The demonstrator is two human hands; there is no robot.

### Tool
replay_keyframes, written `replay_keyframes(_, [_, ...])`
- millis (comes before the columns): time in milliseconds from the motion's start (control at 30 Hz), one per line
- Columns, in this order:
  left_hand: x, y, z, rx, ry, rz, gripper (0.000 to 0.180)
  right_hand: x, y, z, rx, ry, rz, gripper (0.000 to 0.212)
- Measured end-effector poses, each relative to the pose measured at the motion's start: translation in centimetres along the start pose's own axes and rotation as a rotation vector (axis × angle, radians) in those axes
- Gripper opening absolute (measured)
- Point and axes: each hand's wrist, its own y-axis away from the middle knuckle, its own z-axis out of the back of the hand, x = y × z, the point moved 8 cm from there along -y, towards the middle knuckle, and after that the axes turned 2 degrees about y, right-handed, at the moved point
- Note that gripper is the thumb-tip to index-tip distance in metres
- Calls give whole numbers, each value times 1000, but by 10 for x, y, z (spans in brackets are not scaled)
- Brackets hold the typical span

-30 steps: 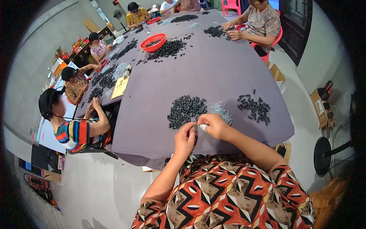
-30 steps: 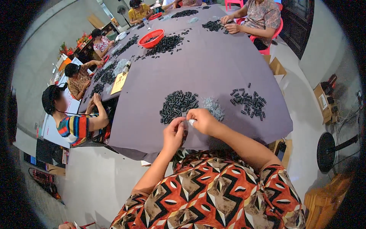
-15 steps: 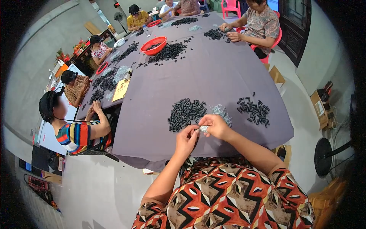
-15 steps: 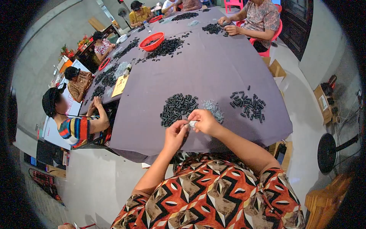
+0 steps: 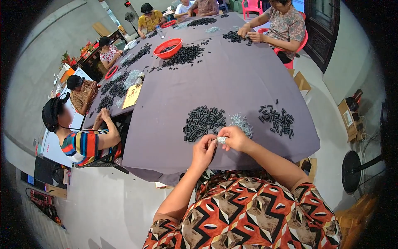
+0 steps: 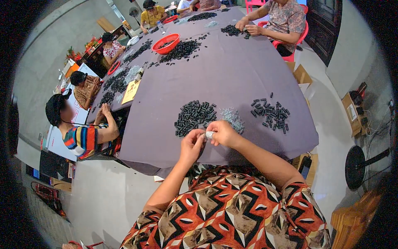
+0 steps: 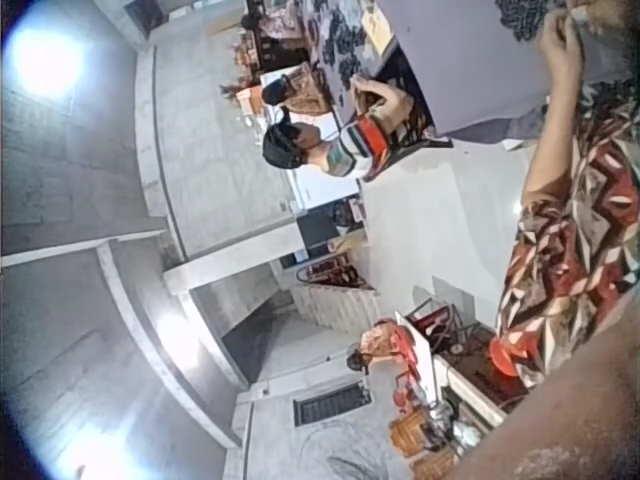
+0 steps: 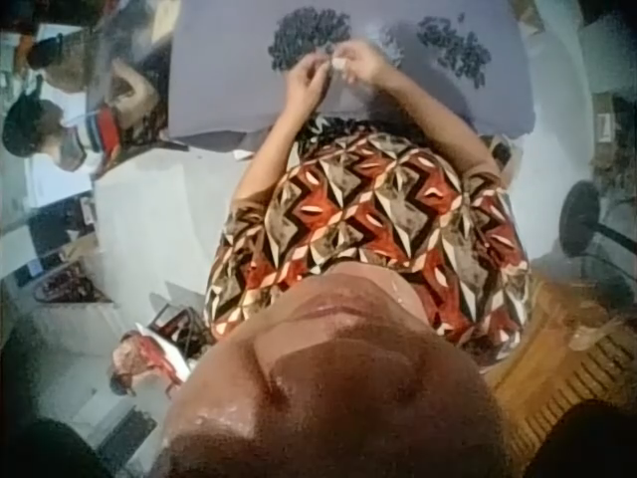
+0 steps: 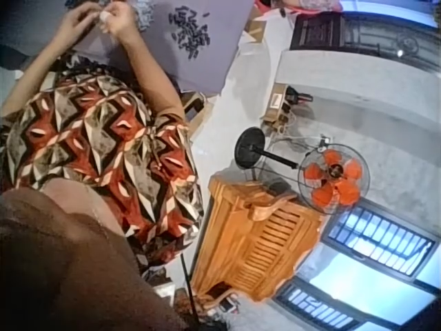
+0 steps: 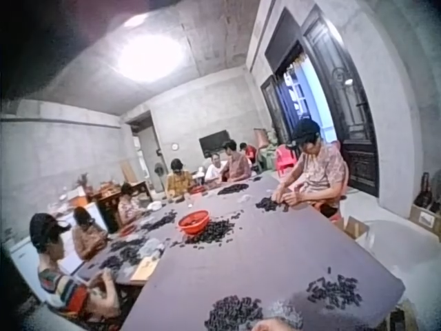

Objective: Manually assembling small black plastic tubes onto silver pins at a workshop table.

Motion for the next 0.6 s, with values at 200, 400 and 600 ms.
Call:
replay_keyframes(200, [13,2,3,-9,-15,-2,11,3,1,-5,44,-72,-53,17])
replay_keyframes(400, [8,5,6,-53,27,52,10,-1,3,-10,87,-188,-163,20])
replay_keyframes(600, [6,2,7,-52,-2,-18,9,2,3,-10,81,-202,-146,16])
